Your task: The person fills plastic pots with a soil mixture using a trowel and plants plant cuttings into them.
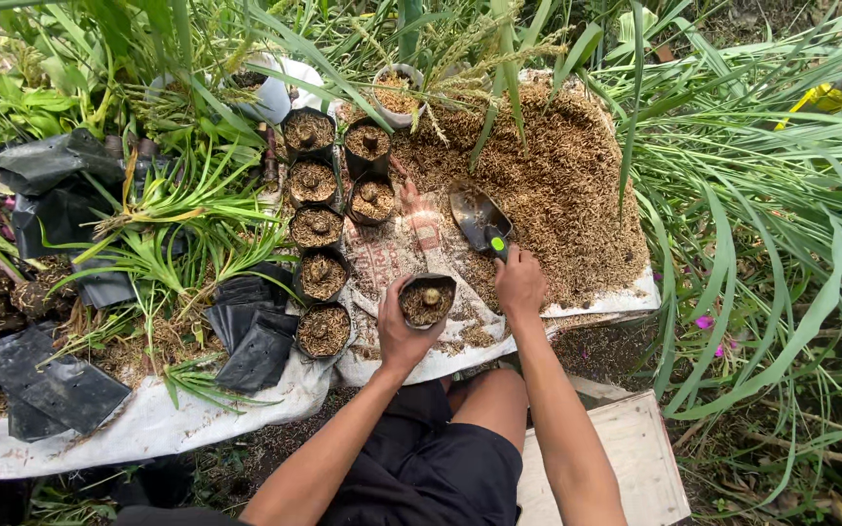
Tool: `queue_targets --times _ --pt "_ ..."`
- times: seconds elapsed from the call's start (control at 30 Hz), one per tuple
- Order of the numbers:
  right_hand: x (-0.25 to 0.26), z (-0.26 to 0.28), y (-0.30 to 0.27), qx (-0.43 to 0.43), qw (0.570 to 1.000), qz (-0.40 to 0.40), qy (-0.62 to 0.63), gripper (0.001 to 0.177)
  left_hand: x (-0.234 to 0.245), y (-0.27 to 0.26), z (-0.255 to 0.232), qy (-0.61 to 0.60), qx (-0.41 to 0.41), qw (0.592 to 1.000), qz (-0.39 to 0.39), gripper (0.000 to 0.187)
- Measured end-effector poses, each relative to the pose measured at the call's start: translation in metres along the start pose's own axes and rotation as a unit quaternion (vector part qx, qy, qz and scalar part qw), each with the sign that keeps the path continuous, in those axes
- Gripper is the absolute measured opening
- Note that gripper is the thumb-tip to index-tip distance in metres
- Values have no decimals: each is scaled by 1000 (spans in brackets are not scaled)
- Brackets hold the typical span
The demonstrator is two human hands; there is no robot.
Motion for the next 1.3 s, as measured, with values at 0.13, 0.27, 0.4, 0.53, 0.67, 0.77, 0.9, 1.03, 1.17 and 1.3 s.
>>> queue_targets --times 0.13,0.27,0.4,0.53,0.67,0.77,0.9,1.03,1.17,1.3 --pt "57 35 -6 10 994 -66 -90 37 -13 11 37 77 13 997 -27 92" --pt "61 94 -35 -175 876 95 439 47 -13 28 48 112 47 990 -70 89" --pt "47 155 -44 -287 726 176 599 49 -2 40 43 104 83 984 -115 94" --pt "1 177 -31 -286 731 210 582 45 -5 54 93 115 81 978 -156 96" --pt "-31 177 -26 -276 729 194 596 42 3 63 82 91 93 979 -156 96" --pt "-41 177 -29 -279 722 190 604 38 4 58 74 76 129 977 -149 92" --pt "-41 176 -30 -276 723 190 604 39 -3 48 94 98 148 973 -147 91" --pt "-48 174 -34 -294 711 193 609 38 -3 48 96 107 154 972 -142 88" --pt "-61 170 -31 -253 730 172 611 37 -8 45 111 119 153 972 -135 88" --pt "-66 167 -32 -238 730 148 623 38 -14 41 132 167 156 965 -127 89"
Point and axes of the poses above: each hand's wrist, its own y-axis towards the middle knuckle, its own x-axis out of the back of the hand, z = x × y, the point moved 10 cm from there along y, towards the middle knuckle, and after that the axes turned 13 degrees about -z, right-handed, at the moved point
